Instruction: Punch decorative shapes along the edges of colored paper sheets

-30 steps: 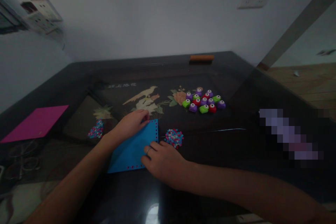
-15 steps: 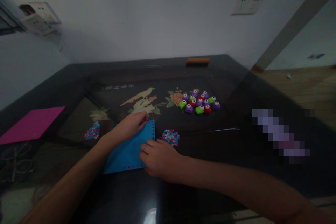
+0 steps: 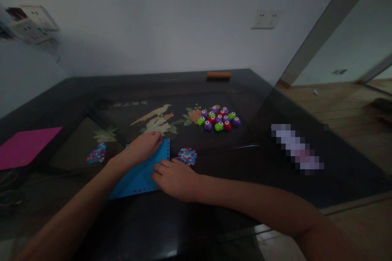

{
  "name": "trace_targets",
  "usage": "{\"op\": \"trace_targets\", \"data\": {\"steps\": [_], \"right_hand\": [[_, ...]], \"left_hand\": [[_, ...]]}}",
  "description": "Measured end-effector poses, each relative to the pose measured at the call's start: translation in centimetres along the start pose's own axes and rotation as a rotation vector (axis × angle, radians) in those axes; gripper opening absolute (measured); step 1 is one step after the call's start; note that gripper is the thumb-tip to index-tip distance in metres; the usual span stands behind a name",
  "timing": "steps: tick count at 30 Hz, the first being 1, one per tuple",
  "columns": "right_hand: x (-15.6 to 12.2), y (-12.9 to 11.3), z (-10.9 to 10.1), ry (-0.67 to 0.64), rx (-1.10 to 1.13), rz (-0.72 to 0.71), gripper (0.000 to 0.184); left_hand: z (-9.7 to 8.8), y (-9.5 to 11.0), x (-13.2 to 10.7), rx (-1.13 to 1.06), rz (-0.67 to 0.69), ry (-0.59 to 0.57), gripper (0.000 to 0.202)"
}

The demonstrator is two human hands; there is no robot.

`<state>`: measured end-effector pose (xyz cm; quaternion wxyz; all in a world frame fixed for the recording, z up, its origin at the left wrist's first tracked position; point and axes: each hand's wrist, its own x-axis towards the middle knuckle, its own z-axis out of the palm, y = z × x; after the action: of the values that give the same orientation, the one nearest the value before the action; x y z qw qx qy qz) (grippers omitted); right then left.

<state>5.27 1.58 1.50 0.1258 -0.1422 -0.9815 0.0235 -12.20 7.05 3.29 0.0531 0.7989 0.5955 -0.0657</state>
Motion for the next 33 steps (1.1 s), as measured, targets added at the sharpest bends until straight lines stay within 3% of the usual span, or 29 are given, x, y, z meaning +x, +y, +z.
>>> {"op": "trace_targets", "data": {"steps": [12,16,20,23,26,30,33], "right_hand": [[-1.1,-0.1,0.5,0.012,-0.029,-0.015,0.018],[-2.1,-0.2,-0.4,0.024,0.002,-0.043,0.028],[-4.6,0.8,-2.2,0.128,0.062,-0.053,0.034],[-7.0,3.1,-3.4,0.225,0.118,0.067,0.030],[-9.0,6.8,-3.9,0.329,0.157,0.253,0.030],[-10.7,13.0,-3.9,0.439,0.048,0.583,0.033],[-11.3,16.9,-3.5,0.461,-0.007,0.691,0.055]], "left_hand": [[-0.6,0.1,0.9,0.053,-0.040,-0.064,0.028],[-1.0,-0.6,1.7,0.017,-0.047,-0.059,0.026],[-1.4,-1.4,2.6,-0.063,-0.045,-0.028,0.026],[-1.8,-1.6,3.4,-0.121,-0.019,0.048,0.024],[-2.5,-0.4,4.6,-0.190,0.031,0.177,0.021],[-3.4,3.4,7.1,-0.292,0.103,0.372,0.021],[-3.3,7.1,9.5,-0.328,0.164,0.481,0.019]]}}
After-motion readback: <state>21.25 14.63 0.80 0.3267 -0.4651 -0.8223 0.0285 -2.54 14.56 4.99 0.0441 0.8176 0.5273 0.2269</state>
